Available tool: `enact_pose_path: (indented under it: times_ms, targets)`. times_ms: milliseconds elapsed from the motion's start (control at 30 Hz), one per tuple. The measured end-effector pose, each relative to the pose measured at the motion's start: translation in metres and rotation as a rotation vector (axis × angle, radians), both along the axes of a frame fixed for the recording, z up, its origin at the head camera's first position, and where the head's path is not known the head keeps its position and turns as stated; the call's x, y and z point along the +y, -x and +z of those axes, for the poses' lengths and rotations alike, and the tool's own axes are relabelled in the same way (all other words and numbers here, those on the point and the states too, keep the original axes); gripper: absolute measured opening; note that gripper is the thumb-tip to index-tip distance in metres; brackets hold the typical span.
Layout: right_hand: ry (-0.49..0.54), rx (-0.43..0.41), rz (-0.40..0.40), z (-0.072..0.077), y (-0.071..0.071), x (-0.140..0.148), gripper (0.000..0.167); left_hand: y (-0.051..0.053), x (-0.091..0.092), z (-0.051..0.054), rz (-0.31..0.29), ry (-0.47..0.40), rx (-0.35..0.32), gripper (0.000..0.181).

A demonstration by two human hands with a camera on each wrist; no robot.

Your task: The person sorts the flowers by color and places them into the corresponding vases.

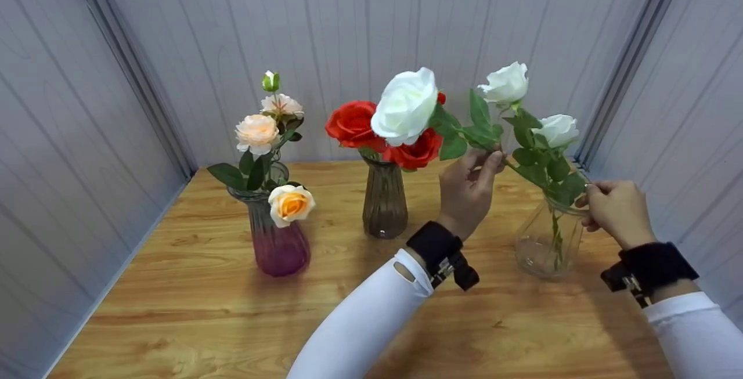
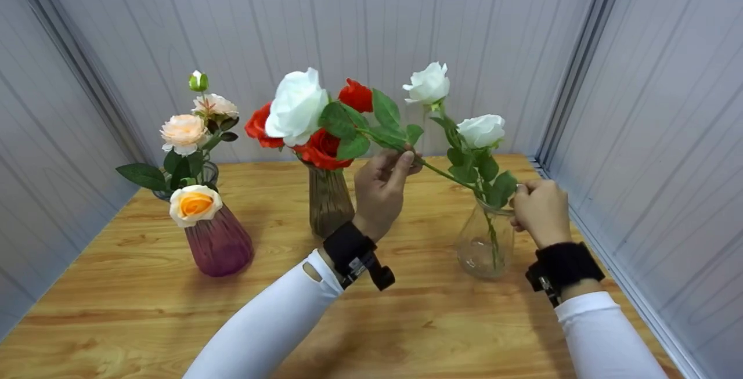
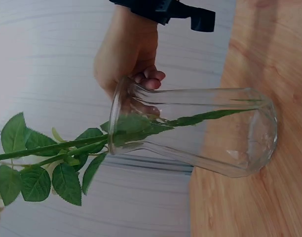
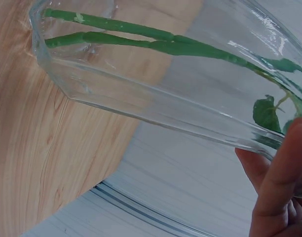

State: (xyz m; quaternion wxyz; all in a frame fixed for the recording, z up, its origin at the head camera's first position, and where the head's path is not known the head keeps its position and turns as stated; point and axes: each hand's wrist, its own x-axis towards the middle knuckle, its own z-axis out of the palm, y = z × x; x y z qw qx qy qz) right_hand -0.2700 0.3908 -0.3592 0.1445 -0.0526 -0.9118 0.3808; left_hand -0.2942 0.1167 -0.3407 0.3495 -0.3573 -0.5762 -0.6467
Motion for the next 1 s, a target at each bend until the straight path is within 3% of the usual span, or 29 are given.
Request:
enact_pose_path:
  times_ms: [233,367,667,1000]
  targets:
    - [-0.027,0.003,0.008,-0.002,-0.001,0.0,0.053,0.002,0.006,0.0,0.003,0.089,-0.146,0.016]
    - [-0.017,0.008,0.008,-0.001,-0.002,0.0,0.052,0.002,0.006,0.005,-0.015,0.093,-0.207,0.017]
    - [-0.026,0.013,0.0,0.002,-0.002,0.0,0.051,0.0,0.007,0.017,-0.033,0.096,-0.218,0.019]
    - [-0.018,-0.004,0.004,0.0,-0.001,0.0,0.052,-0.001,0.021,0.01,-0.005,0.223,-0.259,0.019]
